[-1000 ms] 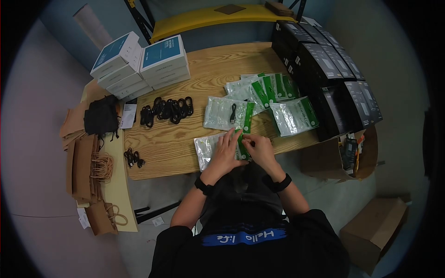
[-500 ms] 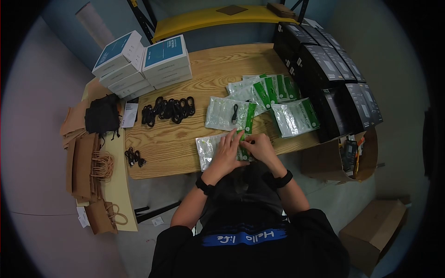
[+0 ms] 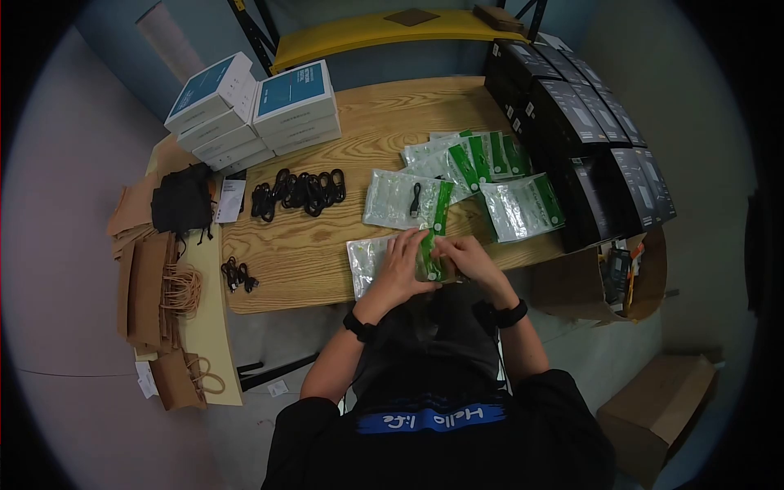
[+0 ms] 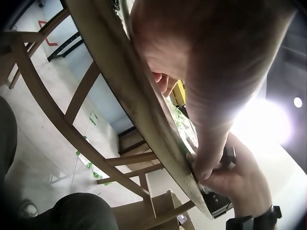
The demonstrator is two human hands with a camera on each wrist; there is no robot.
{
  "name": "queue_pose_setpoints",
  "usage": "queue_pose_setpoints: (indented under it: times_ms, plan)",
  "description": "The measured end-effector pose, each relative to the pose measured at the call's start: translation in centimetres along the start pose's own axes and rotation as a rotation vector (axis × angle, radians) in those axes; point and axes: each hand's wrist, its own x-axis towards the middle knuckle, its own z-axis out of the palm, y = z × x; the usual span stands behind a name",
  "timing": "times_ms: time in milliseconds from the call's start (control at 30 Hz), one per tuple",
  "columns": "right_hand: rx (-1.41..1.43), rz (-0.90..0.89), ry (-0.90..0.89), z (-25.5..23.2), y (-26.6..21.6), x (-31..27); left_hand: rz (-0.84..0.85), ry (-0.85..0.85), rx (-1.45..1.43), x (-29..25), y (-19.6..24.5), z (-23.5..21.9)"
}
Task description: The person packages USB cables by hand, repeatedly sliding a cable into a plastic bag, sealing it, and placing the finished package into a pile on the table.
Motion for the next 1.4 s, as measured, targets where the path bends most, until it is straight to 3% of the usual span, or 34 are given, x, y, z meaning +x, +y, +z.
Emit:
queue_pose_setpoints:
  times_ms: [33,100,233,300,400,433,533,667,767,833,867,933,967,1033,1167,1233,1267,1333,1367,1400]
  plan:
    - [-0.001,0.001,0.0,0.0,0.7,0.4,-0.019,-0.013,0.006,0.0,0.2,0.0]
    - [0.157,-0.156,0.364,0.1,1.0,0.9,-0.017,-0.013,0.02,0.0,0.3,0.0]
    - [0.375,-0.174,0.443,1.3,0.0,0.1,-0.005,0.012,-0.006,0.0,-0.1,0.2]
    - [-0.021,-0.327,0.444,1.4,0.3,-0.1,-0.008,0.015,-0.019,0.0,-0.2,0.3]
    - [-0.23,-0.391,0.579,1.9,-0.4,-1.1,-0.016,0.022,-0.033,0.0,-0.1,0.1]
    - [-0.229,-0.389,0.58,2.2,-0.3,-1.2,-0.015,0.025,-0.033,0.0,0.0,0.1]
    - [0.005,-0.243,0.199,2.5,-0.1,-1.3,0.011,0.051,-0.034,0.1,-0.5,0.6]
    - [0.236,-0.34,0.315,3.8,1.6,-0.4,0.037,0.075,-0.042,0.0,-0.5,0.5]
    - [0.056,-0.282,0.363,3.8,-1.0,-2.4,0.022,0.08,-0.047,-0.1,-0.1,0.4]
    - [-0.264,-0.298,0.25,4.0,-1.9,-3.4,-0.019,0.073,-0.041,-0.2,0.2,0.5]
    - [-0.265,-0.297,0.253,4.2,-1.5,-3.5,-0.017,0.072,-0.042,-0.2,0.1,0.6]
    - [-0.312,-0.486,0.234,4.8,-0.8,-3.3,-0.015,0.073,-0.01,0.0,-0.1,0.6]
    - [-0.313,-0.488,0.234,4.8,-0.6,-3.3,-0.014,0.074,-0.009,0.0,-0.1,0.7]
    - [-0.132,-0.315,0.24,4.8,-0.9,-3.6,-0.014,0.087,-0.006,-0.1,0.1,0.7]
    - [-0.262,-0.354,0.196,3.6,-1.7,-3.5,-0.024,0.015,0.02,-0.2,0.5,0.8]
    - [-0.255,-0.133,0.028,2.7,-3.4,-3.6,0.053,0.06,0.069,-0.2,0.9,1.2]
    - [-0.256,-0.135,0.027,2.5,-3.2,-3.5,0.054,0.062,0.071,-0.2,0.9,1.1]
    - [-0.349,-0.336,0.132,2.4,-2.5,-3.3,0.104,0.17,0.18,0.2,1.2,0.5]
    - [-0.351,-0.337,0.129,2.4,-2.3,-3.3,0.102,0.172,0.181,0.3,1.0,0.1]
    - [-0.282,-0.374,0.145,2.5,-2.1,-3.4,0.013,0.149,0.113,0.4,0.9,-0.7]
